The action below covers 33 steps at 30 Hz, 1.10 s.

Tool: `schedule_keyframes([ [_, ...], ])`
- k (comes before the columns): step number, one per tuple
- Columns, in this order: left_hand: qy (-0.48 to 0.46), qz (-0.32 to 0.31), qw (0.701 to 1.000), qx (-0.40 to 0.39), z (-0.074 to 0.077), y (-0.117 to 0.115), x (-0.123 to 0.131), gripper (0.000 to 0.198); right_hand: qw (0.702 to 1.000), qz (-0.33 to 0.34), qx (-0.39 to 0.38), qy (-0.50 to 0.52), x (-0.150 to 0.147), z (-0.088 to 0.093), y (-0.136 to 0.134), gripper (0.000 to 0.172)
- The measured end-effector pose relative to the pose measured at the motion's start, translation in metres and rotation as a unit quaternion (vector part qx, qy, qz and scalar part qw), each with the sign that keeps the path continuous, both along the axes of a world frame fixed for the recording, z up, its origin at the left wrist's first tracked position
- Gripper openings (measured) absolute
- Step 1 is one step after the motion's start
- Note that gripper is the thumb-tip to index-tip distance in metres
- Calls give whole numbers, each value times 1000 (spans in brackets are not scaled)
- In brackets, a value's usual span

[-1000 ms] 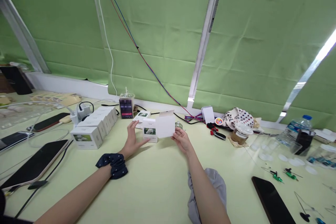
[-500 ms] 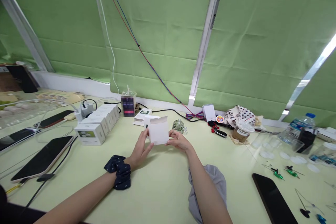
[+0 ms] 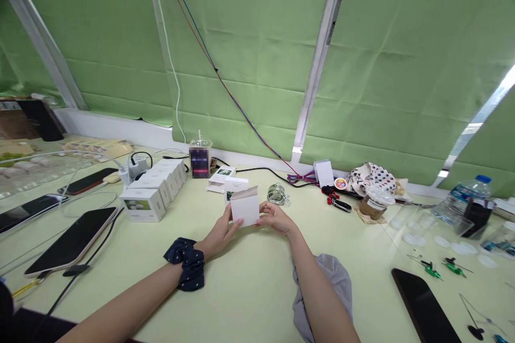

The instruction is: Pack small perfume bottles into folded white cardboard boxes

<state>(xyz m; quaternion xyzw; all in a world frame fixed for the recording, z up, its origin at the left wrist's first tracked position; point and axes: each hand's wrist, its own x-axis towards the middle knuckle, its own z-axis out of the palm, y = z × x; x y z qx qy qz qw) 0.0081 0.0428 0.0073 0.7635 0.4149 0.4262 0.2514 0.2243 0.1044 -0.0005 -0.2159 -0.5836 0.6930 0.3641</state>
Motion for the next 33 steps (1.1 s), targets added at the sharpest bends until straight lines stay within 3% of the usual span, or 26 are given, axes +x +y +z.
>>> schedule_keyframes([
  [3,1,-8,1000,9,-3,2,1,64,1000,-24,8,5,-3,3,-2,33],
  [8,52,26,997,59,-3,3,4,64,1000,-15,1,-9,-14,7,-9,51],
  [15,88,-42,993,70,-3,2,2,50,998,29,-7,-61,-12,11,-16,53],
  [19,93,-43,993,64,-3,1,1,50,997,2,-35,-65,-9,8,-15,57],
  [23,97,-20,993,60,-3,2,1,48,997,-17,-48,-61,-11,3,-14,53],
  [33,70,95,987,109,-6,6,1,46,993,84,-19,-79,-6,5,-16,67],
])
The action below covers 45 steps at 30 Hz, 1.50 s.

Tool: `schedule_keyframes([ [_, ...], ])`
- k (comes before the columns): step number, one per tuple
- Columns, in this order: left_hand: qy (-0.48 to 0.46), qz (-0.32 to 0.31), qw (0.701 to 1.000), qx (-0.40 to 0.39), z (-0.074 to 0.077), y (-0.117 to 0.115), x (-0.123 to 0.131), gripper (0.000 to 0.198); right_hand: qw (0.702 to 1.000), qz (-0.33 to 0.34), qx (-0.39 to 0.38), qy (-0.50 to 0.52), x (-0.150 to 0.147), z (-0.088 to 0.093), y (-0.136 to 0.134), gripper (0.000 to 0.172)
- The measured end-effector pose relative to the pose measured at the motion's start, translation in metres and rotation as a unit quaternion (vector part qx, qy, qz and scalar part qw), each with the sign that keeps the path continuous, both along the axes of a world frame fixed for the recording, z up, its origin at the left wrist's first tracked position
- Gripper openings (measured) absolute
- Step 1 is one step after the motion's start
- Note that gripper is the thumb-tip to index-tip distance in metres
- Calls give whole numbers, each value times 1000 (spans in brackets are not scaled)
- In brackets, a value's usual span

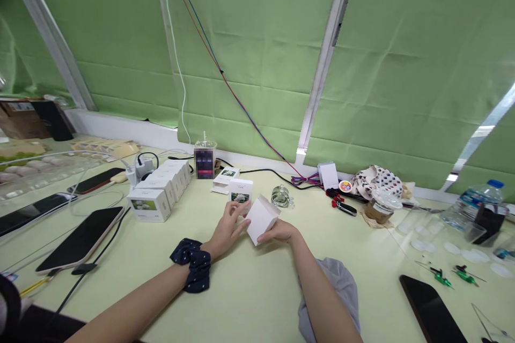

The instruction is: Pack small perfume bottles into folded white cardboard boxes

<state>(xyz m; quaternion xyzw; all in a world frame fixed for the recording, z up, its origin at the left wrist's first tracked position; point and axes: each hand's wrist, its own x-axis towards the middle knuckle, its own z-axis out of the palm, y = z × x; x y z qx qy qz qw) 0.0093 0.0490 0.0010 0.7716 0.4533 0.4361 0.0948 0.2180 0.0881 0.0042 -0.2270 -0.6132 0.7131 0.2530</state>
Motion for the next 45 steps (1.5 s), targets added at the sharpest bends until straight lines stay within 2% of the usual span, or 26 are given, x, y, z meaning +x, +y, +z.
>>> schedule_keyframes([
  [5,-54,144,983,100,5,4,2,62,999,-22,-11,44,1,3,1,67],
  [8,-96,174,977,82,3,12,-1,74,996,-58,-8,63,2,4,3,70],
  [13,-149,151,977,-3,-5,21,-3,86,985,-157,-11,76,-3,3,7,78],
  [16,-163,112,979,-56,-8,22,-3,89,982,-172,-32,76,-11,-2,9,80],
  [20,-185,52,976,-100,-11,23,-2,89,981,-173,-50,72,-20,-10,11,69],
  [23,-192,32,977,-89,-12,23,-4,91,991,-111,-42,67,-20,-9,9,64],
  [26,-181,15,979,-91,-12,22,-6,96,997,-33,-17,72,-17,-2,4,71],
  [29,-171,8,979,-112,-9,21,-6,94,997,-5,2,81,-16,2,2,78],
  [33,-157,16,982,-104,1,16,-4,66,998,-18,7,59,-18,-1,3,67],
  [36,-149,12,983,-109,6,11,-3,53,996,-63,8,66,-20,-4,5,67],
  [40,-166,-20,978,-122,4,8,-4,72,989,-118,12,91,-21,-4,5,66],
  [42,-162,-8,984,-79,1,9,-5,80,986,-138,9,93,-20,-4,5,61],
  [45,-145,37,989,5,-4,13,-8,76,982,-162,5,93,-19,-4,5,63],
])
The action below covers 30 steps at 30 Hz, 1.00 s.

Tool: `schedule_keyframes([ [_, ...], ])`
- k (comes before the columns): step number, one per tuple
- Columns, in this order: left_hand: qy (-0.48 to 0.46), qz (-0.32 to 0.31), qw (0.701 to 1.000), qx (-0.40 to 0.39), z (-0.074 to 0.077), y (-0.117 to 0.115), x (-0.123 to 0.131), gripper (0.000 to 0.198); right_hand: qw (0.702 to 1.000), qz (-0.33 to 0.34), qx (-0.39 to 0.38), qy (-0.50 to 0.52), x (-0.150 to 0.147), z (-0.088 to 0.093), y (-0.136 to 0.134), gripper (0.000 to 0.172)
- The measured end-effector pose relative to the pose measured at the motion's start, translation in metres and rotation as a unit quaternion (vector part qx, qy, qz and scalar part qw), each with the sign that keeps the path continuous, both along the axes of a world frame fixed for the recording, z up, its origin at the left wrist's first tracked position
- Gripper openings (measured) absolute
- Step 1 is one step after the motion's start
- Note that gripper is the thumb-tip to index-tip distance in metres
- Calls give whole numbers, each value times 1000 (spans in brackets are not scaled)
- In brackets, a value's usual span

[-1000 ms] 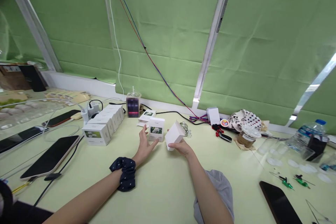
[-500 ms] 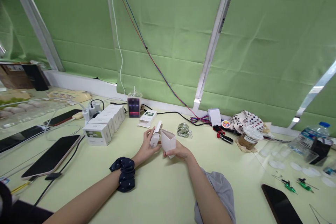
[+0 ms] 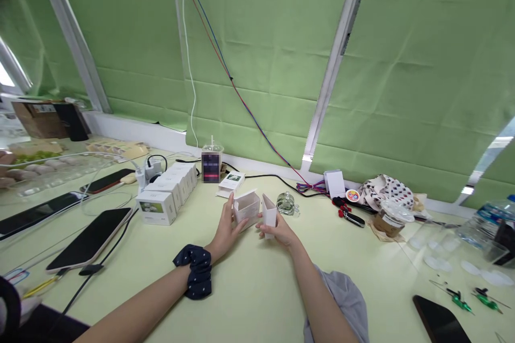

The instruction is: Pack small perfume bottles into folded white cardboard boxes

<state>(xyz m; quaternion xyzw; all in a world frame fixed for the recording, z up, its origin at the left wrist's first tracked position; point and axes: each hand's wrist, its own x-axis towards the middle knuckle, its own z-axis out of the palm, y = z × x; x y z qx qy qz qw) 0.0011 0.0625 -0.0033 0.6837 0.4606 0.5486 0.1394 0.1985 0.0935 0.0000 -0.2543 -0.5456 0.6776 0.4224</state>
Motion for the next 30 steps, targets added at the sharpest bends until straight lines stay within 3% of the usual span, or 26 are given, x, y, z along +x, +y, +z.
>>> schedule_keyframes([
  [5,49,37,997,53,1,0,-4,61,999,-39,17,-28,1,0,2,84],
  [10,73,-22,996,53,9,-11,-3,57,987,-68,96,-106,0,0,0,79],
  [17,66,-86,991,80,10,-15,3,52,989,-83,85,-90,-10,1,-9,89],
  [25,-52,-17,996,77,9,-13,2,23,976,-154,141,-55,-14,-2,-3,79],
  [30,-51,5,997,55,13,-14,1,22,988,-138,74,0,-14,-1,-5,71],
])
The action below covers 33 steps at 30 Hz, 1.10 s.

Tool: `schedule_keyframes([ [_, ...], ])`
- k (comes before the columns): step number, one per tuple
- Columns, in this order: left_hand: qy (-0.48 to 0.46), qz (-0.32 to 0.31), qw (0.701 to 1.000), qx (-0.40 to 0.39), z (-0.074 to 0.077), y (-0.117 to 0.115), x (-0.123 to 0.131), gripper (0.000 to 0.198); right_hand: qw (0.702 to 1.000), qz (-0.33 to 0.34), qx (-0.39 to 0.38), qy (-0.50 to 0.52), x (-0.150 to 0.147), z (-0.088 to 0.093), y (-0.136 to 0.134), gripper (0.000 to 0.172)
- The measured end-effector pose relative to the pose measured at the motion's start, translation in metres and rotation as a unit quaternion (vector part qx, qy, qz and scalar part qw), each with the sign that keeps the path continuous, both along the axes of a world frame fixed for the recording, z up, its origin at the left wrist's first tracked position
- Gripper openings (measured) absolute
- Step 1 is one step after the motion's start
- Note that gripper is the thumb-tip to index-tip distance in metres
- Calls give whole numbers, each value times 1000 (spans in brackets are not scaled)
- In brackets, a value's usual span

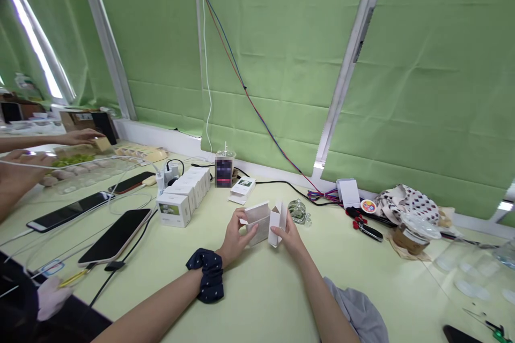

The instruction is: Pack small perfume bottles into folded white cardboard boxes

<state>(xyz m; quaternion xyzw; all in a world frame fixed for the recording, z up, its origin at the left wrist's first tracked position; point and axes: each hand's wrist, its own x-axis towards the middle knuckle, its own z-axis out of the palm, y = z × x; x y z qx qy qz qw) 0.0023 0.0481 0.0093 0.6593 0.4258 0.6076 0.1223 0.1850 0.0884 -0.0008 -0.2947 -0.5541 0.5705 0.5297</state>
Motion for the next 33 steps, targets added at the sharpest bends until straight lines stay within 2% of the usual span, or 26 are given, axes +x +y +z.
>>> schedule_keyframes([
  [4,10,-13,1000,1,1,0,0,22,997,-11,-51,55,4,3,1,56],
  [7,25,-29,999,-3,3,0,1,27,994,-14,-61,91,10,12,4,52],
  [11,26,-37,999,-22,7,-2,1,47,987,3,-46,151,19,38,-1,49],
  [14,32,-34,999,-15,6,-2,1,50,982,18,-25,187,21,63,-13,45],
  [17,72,-43,996,22,3,-2,2,51,981,56,-9,183,15,82,-29,47],
  [19,104,-60,991,58,1,-4,5,56,983,87,1,159,7,89,-39,50],
  [22,132,-99,982,94,3,-8,9,57,986,125,15,110,-5,90,-49,55],
  [24,135,-115,979,101,5,-11,12,54,989,121,27,81,-11,88,-52,58],
  [30,117,-115,984,73,6,-12,10,47,998,9,45,39,-16,80,-45,57],
  [33,110,-96,988,44,5,-12,10,44,998,-43,52,21,-16,77,-40,58],
])
